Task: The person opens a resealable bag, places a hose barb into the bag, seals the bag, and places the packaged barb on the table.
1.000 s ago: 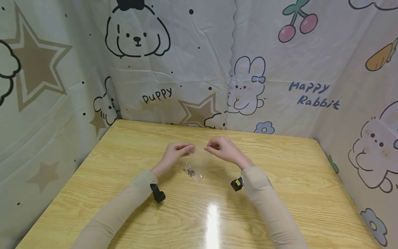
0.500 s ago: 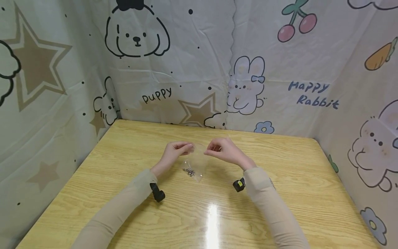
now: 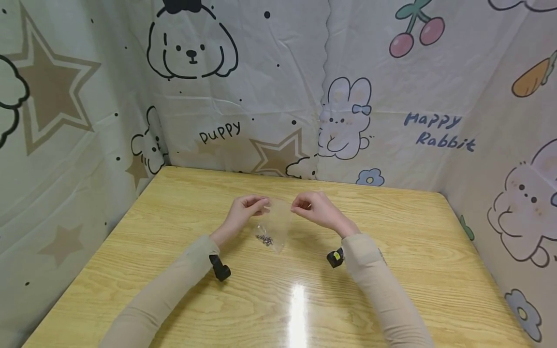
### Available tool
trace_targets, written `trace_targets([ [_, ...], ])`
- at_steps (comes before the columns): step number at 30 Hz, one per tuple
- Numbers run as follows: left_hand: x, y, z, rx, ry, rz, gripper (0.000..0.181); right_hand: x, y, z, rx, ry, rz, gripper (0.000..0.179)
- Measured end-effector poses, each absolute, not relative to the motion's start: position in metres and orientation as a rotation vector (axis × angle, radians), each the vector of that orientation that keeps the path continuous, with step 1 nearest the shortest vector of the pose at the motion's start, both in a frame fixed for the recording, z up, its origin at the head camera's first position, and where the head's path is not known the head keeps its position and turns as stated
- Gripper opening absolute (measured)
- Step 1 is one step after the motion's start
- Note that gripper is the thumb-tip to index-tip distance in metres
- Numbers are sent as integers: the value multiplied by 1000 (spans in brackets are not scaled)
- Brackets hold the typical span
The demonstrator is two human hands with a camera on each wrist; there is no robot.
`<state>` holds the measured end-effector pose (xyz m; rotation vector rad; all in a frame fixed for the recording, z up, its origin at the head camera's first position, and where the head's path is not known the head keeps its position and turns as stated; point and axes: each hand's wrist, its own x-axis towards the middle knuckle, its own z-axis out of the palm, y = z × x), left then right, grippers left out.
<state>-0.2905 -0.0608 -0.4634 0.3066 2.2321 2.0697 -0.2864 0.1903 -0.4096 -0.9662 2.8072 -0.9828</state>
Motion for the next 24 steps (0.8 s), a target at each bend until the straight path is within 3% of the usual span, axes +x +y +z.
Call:
trace_targets([
  [24, -289, -69, -456, 340, 2209, 2110, 29, -290, 193, -404, -917, 2833, -1073, 15],
])
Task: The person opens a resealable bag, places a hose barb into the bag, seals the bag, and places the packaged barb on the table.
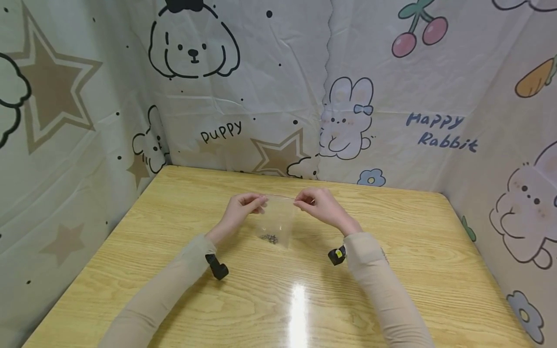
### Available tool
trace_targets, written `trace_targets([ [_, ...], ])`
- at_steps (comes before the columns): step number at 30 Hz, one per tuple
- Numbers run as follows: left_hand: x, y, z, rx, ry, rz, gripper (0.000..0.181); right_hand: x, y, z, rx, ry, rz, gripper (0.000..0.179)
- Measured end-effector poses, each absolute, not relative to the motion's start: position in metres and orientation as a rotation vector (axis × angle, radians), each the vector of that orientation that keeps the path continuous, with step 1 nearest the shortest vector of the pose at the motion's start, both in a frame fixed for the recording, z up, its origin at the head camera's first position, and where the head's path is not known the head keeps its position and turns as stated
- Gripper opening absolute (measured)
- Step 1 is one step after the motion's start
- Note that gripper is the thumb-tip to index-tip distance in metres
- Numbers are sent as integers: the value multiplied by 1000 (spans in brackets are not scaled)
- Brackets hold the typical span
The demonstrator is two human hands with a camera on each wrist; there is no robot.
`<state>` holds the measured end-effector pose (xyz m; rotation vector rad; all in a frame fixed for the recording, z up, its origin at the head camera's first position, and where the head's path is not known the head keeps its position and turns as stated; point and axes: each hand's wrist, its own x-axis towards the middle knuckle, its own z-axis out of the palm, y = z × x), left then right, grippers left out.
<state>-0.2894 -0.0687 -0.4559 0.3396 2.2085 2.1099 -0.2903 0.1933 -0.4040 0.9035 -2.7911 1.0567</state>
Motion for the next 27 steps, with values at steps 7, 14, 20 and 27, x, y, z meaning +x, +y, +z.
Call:
trace_targets([
  [7, -288, -70, -455, 385, 2161, 2141, 28, -290, 194, -403, 907, -2781, 1070, 14],
  [14, -285, -71, -452, 449, 2104, 2157, 28, -290, 195, -401, 885, -2767, 1099, 13],
  [20, -286, -73, -455, 482, 2077, 2152, 28, -291, 194, -402, 893, -2764, 1087, 14],
  [27, -289, -78, -459, 485, 2157, 2033, 28, -291, 191, -404, 904, -2743, 1095, 16],
])
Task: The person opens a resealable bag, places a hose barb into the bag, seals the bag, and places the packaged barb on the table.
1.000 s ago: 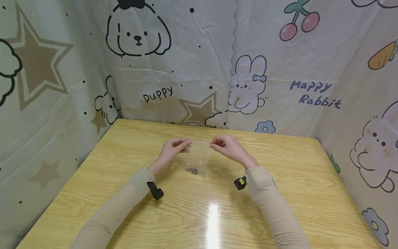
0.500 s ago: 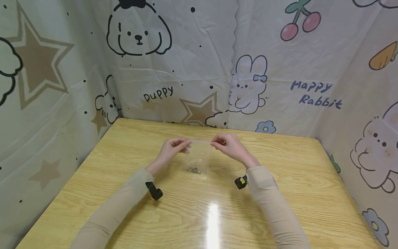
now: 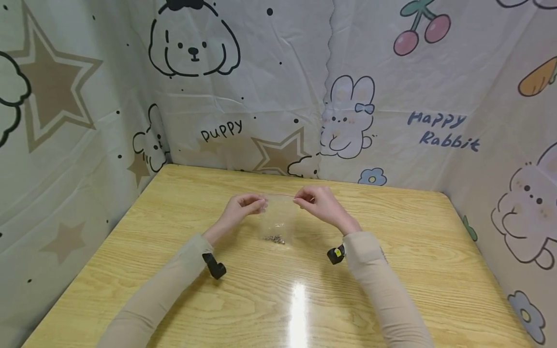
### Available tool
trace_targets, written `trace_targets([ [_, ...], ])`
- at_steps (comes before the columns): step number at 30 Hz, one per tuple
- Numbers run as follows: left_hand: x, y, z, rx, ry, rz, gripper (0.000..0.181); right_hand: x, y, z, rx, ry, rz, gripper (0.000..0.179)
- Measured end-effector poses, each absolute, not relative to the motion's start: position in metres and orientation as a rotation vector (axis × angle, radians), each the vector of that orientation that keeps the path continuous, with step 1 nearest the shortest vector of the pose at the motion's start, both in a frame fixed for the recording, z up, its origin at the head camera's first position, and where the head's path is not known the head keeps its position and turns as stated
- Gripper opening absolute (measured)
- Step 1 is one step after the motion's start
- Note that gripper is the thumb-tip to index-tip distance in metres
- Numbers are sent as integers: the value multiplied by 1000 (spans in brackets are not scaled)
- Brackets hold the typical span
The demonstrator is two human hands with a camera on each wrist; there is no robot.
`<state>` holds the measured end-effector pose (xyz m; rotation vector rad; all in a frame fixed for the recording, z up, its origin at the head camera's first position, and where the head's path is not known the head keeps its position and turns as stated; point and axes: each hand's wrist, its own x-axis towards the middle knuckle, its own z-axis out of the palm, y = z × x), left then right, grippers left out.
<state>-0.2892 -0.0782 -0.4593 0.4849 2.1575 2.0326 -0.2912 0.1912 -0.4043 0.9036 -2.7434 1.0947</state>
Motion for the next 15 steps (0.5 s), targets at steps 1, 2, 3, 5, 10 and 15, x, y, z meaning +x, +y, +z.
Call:
trace_targets([
  [1, -289, -79, -460, 492, 2173, 1995, 29, -291, 191, -405, 902, -2742, 1094, 16],
  [2, -290, -80, -460, 498, 2196, 1947, 29, -291, 191, -405, 899, -2742, 1094, 15],
  [3, -290, -82, -460, 503, 2215, 1896, 30, -291, 191, -405, 899, -2741, 1097, 15],
  [5, -290, -84, -460, 526, 2244, 1791, 32, -291, 191, -405, 896, -2742, 1097, 15],
  [10, -290, -90, -461, 584, 2254, 1593, 32, -291, 193, -405, 894, -2744, 1093, 14],
  [15, -288, -92, -466, 650, 2233, 1543, 26, -291, 194, -404, 880, -2757, 1096, 18],
])
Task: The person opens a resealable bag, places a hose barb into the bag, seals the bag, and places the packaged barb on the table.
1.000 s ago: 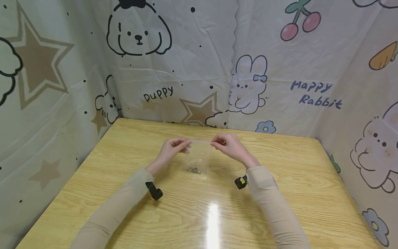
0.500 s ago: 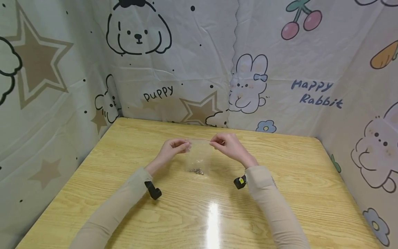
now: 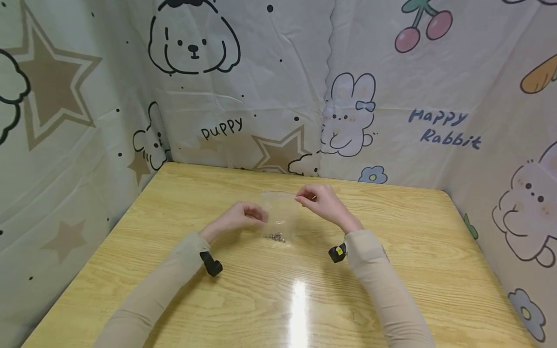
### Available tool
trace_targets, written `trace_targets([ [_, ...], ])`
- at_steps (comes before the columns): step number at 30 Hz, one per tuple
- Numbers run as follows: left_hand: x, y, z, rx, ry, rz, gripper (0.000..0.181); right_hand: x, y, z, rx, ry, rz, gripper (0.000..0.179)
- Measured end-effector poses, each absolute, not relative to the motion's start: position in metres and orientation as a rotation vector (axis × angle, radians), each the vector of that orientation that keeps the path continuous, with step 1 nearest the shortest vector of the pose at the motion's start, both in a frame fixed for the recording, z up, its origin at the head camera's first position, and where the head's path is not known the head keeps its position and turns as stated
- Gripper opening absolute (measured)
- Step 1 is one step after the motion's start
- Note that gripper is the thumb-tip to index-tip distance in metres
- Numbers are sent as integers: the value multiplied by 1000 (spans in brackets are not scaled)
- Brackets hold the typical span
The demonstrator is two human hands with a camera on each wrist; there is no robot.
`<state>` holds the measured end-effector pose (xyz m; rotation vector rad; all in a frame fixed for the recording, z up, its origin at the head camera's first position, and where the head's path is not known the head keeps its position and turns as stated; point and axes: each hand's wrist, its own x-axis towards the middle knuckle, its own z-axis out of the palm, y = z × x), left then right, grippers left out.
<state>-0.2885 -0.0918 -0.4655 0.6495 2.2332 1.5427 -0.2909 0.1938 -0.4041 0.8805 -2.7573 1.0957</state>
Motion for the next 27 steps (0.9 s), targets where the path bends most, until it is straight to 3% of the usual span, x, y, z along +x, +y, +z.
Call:
trace_targets([
  [6, -286, -91, -467, 530, 2215, 1585, 20, -290, 196, -403, 875, -2764, 1098, 18],
  [14, -289, -89, -458, 580, 2354, 1517, 26, -289, 195, -403, 880, -2758, 1088, 15],
  [27, -289, -80, -436, 444, 2276, 1952, 26, -289, 192, -403, 865, -2751, 1098, 14],
])
